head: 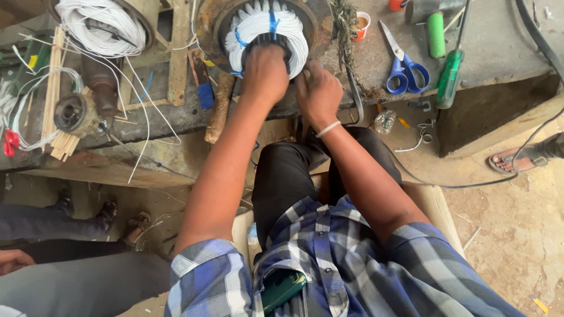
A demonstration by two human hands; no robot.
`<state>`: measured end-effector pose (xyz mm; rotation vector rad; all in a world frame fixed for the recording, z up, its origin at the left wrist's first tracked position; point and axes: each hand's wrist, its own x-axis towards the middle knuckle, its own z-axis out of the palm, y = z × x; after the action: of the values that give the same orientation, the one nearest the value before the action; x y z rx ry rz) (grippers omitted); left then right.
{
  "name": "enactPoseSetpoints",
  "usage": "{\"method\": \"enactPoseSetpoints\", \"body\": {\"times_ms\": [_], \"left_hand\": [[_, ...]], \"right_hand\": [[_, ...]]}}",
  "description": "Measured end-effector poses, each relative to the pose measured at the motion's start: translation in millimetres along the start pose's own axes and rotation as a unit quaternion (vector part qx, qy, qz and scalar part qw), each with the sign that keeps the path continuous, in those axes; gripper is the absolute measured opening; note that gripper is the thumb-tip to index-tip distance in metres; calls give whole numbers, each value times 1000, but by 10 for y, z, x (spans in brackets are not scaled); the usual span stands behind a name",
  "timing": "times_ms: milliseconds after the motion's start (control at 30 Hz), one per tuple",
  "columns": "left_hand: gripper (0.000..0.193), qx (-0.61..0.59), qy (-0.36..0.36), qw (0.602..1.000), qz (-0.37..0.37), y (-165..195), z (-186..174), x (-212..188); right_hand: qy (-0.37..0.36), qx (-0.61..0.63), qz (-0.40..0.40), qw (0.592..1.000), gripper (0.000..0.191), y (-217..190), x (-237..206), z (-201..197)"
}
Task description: The person sits at a workbench and secures coils of white wire with blue zip ties, tightening each tie by hand and hammering it, then trims the excess tie ends with scissors. The finished tied coil rests in a metal ring fixture on the bench as the person works through successive ties.
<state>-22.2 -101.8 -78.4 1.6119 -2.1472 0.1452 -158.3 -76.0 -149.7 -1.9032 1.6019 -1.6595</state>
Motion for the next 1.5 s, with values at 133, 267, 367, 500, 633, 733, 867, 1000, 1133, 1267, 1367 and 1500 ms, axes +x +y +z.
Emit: {"method": "enactPoseSetpoints", "body": {"times_ms": [133, 267, 367, 500, 633, 733, 867, 1000, 1133, 1267, 1367, 1500], "left_hand": [[36, -134, 47, 989, -47, 273, -354, -536], [42, -303, 36, 951, -40, 460, -368, -977], [35, -319, 62, 945, 23, 487, -270, -1033], [33, -272, 179, 945, 30, 534, -213, -951], [27, -328, 169, 929, 8, 539, -303, -949], [23, -318, 178, 931, -25, 505, -432, -967], [27, -255, 216, 940, 72, 655, -588, -1036], [26, -245, 160, 956, 16, 744, -681, -961], [23, -79, 141, 985, -53, 323, -690, -630], [22, 82, 38, 995, -48, 161, -450, -356], [19, 99, 47, 994, 5, 118, -320, -191], [17, 94, 28, 994, 43, 41, -180, -55]], "right_hand": [[-100, 135, 39, 985, 13, -35, -329, -424], [-228, 336, 110, 907, 13, -162, -640, -816], [-230, 384, 73, 891, 17, -349, -586, -887], [-113, 596, 240, 758, 28, -610, -405, -768], [-155, 692, 451, 542, 39, -535, -404, -592], [-211, 670, 298, 646, 21, -226, -382, -446], [-216, 503, 237, 803, 10, 80, -223, -228], [-186, 470, 149, 850, 12, 80, -87, -173], [-163, 414, 121, 887, 10, -1, -70, -205], [-111, 429, 164, 882, 13, -11, -35, -115], [-88, 333, 153, 926, 20, -14, 29, -27], [-86, 287, 114, 947, 28, -57, 101, -32]]}}
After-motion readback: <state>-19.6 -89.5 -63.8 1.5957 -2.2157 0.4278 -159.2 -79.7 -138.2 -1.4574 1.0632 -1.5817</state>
